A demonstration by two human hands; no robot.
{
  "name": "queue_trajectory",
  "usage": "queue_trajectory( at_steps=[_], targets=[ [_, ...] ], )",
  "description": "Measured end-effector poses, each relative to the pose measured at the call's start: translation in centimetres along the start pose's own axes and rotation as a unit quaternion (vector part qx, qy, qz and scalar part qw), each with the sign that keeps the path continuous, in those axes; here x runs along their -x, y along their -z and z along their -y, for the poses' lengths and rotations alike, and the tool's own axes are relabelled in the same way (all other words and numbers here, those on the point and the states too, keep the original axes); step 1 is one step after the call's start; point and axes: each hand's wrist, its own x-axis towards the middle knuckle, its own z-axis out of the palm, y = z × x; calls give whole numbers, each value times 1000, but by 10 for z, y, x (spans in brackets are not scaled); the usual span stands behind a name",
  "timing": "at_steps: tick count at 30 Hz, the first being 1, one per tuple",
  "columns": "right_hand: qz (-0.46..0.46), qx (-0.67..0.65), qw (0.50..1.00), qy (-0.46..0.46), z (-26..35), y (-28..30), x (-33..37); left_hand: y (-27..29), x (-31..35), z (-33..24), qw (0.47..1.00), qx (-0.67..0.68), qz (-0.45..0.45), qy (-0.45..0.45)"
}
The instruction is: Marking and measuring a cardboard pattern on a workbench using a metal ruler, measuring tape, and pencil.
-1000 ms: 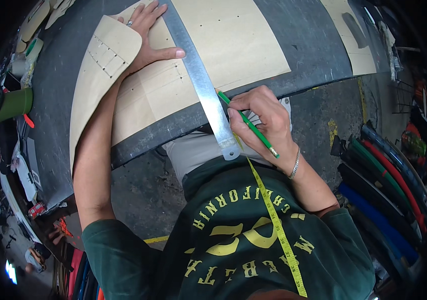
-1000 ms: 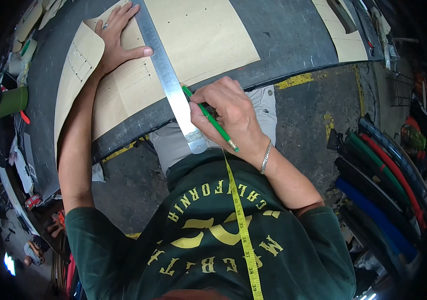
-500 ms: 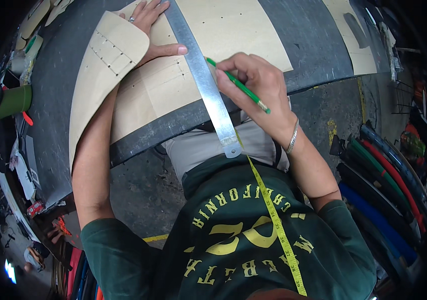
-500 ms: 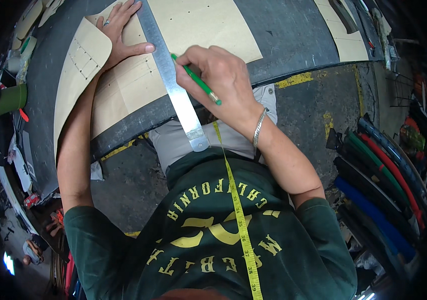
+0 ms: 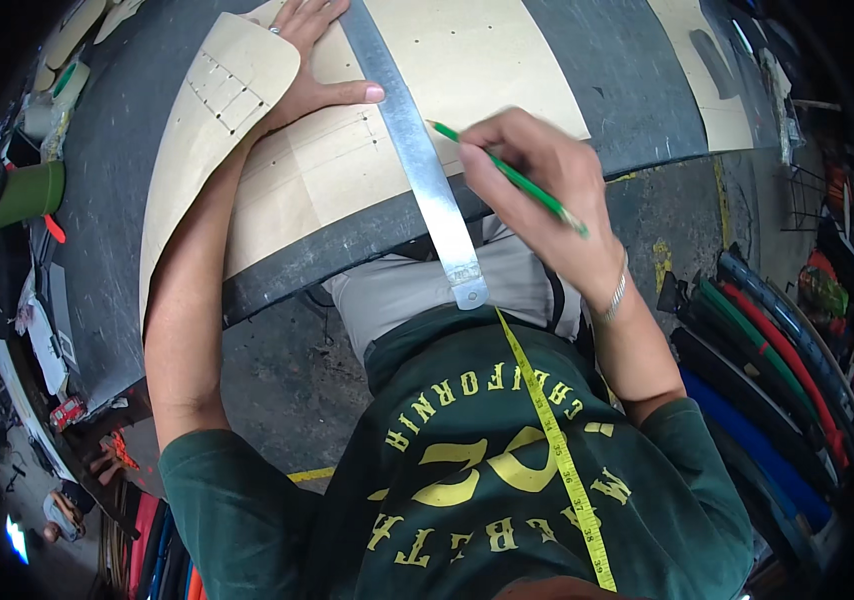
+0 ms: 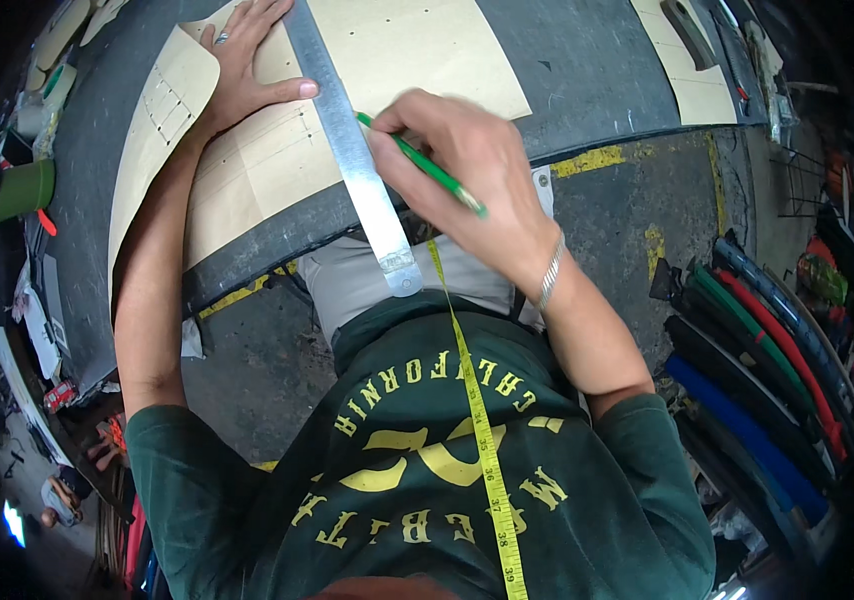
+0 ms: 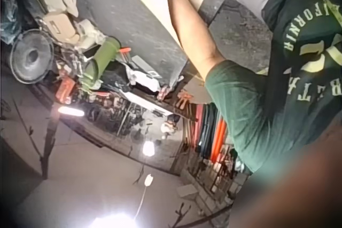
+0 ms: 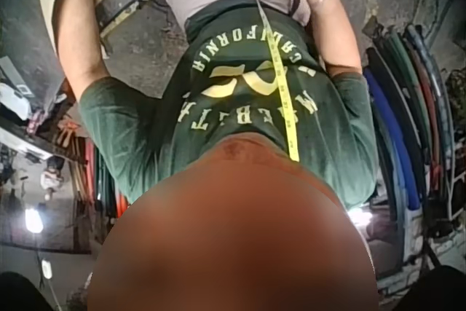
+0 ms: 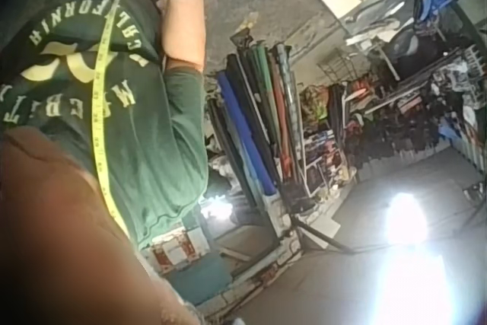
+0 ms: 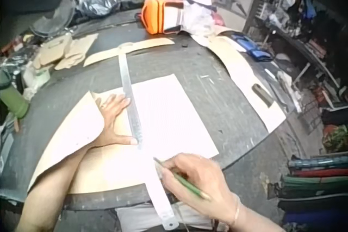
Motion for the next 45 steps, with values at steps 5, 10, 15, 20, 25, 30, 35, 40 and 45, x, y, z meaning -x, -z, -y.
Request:
queue_trajectory(
  at_steps=[5,10,15,20,25,30,35,40,45],
  targets=[
    [39,13,999,36,14,-9,57,-19,4,27,991,30,-128,-10],
    [87,-27,996,-21,20,-16,82,-17,44,1,950,0,-313,17],
    [54,69,991,-97,-4,37,107,33,76,-15,962,-89,20,256],
    [-104,86,981,-142,-76,100,124,0,109,24,974,-40,-82,209],
    [-81,110,987,-82,-119,164,96,11,111,21,982,-28,-93,161],
    [3,152,985,77,-130,162,4,17,119,3,981,44,-147,122],
    [56,235,949,202,-92,132,-100,23,140,-36,977,26,-187,100],
    [2,228,950,215,-59,128,-115,48,155,-100,965,215,-121,84],
    [-20,-8,975,223,-21,111,-79,51,175,-232,755,581,126,-277]
  ],
)
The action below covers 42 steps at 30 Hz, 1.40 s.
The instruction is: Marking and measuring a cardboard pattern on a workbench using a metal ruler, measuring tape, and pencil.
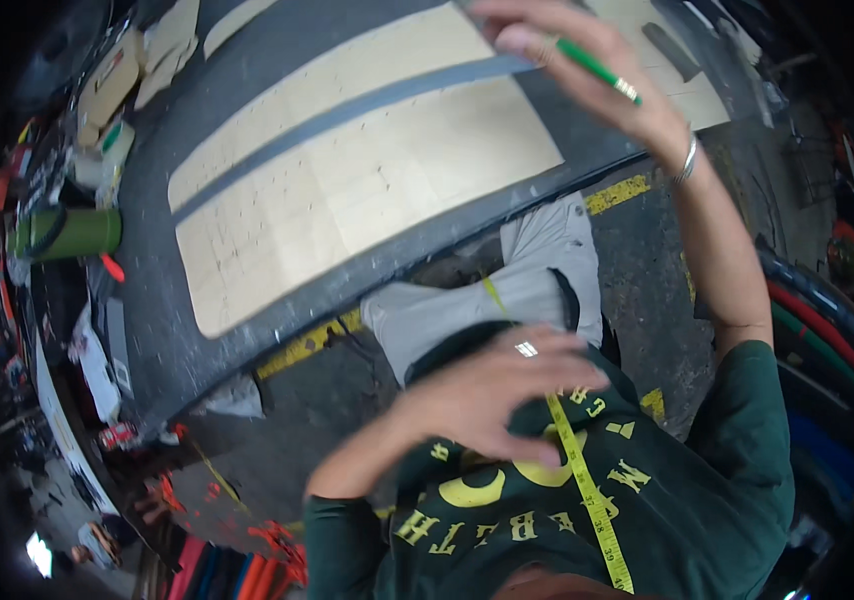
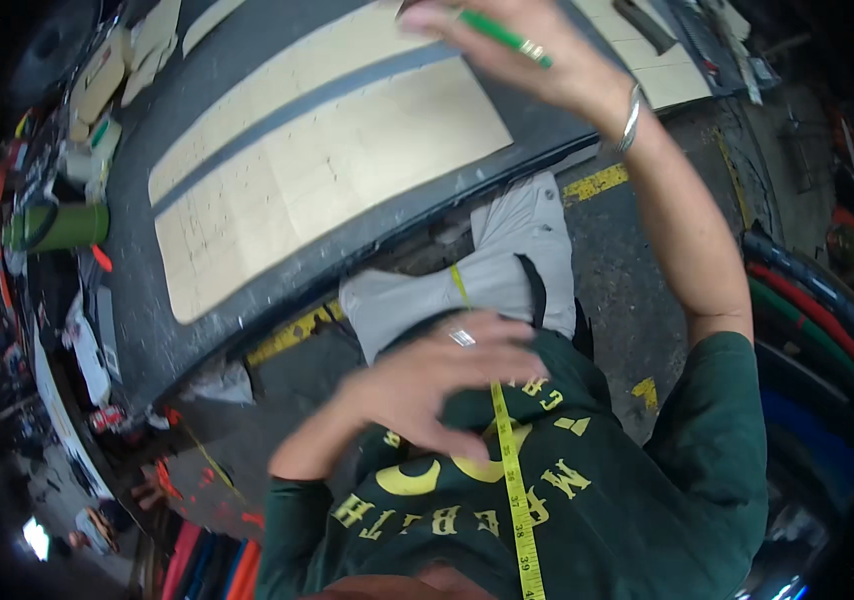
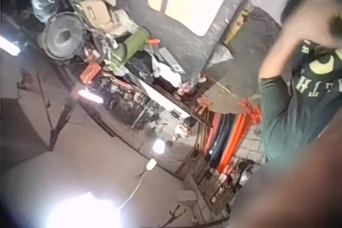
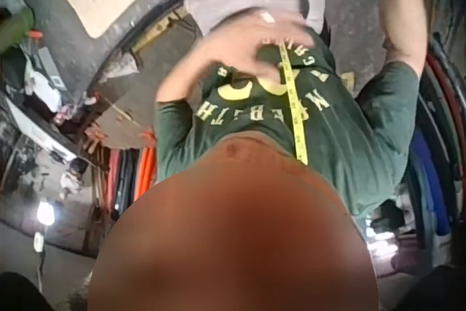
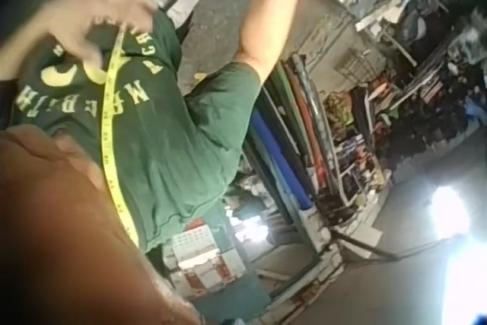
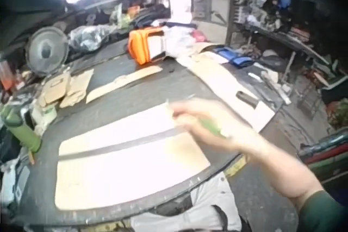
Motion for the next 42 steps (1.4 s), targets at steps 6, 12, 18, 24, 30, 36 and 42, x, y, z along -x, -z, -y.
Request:
queue_trajectory(
  at_steps=[6,12,18,24,30,36,42],
  targets=[
    [211,-266,940,-42,103,-26,61,-30,22,62,979,89,-35,179],
    [540,-166,814,-135,78,-63,153,22,64,94,945,-64,-13,320],
    [456,116,827,-307,53,-12,191,55,116,80,905,-83,-64,413],
    [404,270,757,-437,36,23,210,57,112,54,892,-78,-119,428],
    [160,-200,935,-246,93,-71,146,38,15,34,962,-126,-109,216],
    [203,-139,885,-395,50,-47,145,72,36,33,914,-108,-213,329],
    [220,-38,891,-396,42,-26,148,66,48,24,849,-137,-312,405]
  ],
)
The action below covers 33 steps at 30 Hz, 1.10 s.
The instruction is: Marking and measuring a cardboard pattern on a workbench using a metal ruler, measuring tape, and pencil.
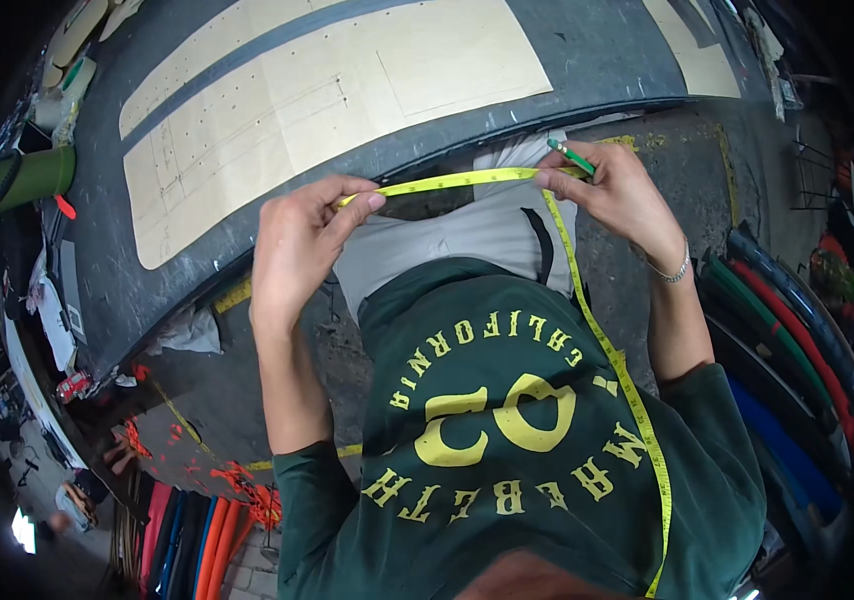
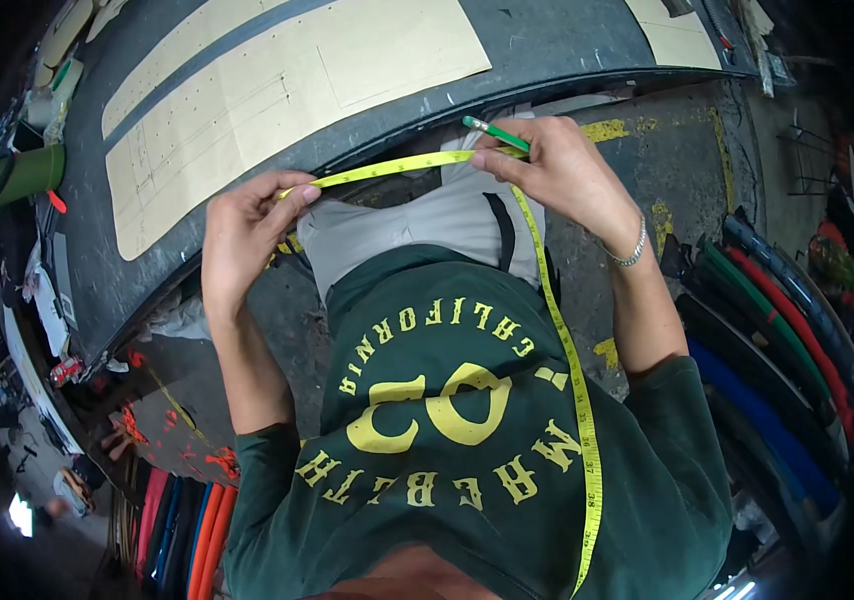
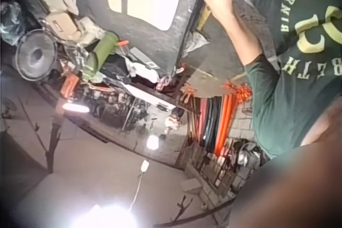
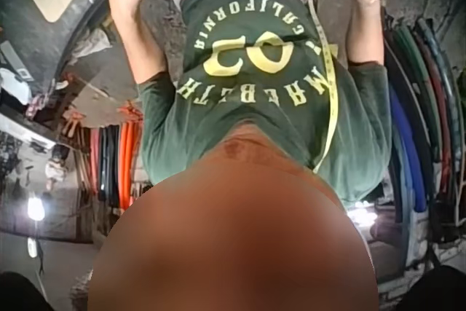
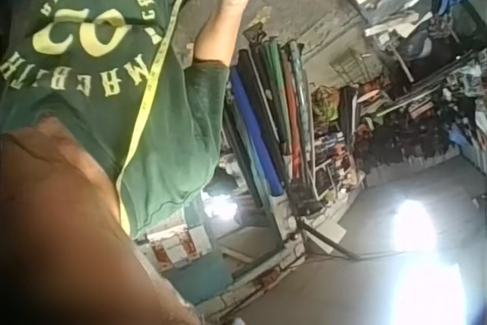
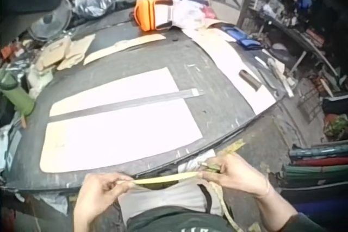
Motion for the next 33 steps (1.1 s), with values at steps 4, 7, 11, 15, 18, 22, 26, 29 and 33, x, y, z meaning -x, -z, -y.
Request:
queue_trajectory(
  at_steps=[4,7,11,15,18,22,26,29,33],
  targets=[
    [-160,14,971,179,-2,-1,8,-5,20,-13,997,-41,-29,-59],
    [-241,-90,933,251,13,-2,0,-16,23,-28,967,-25,32,-251],
    [-139,-245,930,238,46,-41,-6,-27,15,-57,957,-30,-9,-290],
    [-52,-206,962,171,50,-26,-8,-22,-9,-55,975,-9,-153,-161],
    [-122,-18,975,187,41,-8,-27,-31,-36,-28,960,-56,-207,-180],
    [-213,113,928,283,24,8,-62,-41,-49,-15,949,-116,-222,-189],
    [-230,178,911,293,-3,2,-74,-44,-48,-10,946,-124,-247,-170],
    [-226,151,920,284,-6,-2,-70,-44,-45,-8,946,-118,-254,-165],
    [-225,153,928,254,-9,-4,-66,-46,-44,-5,950,-81,-259,-157]
  ],
)
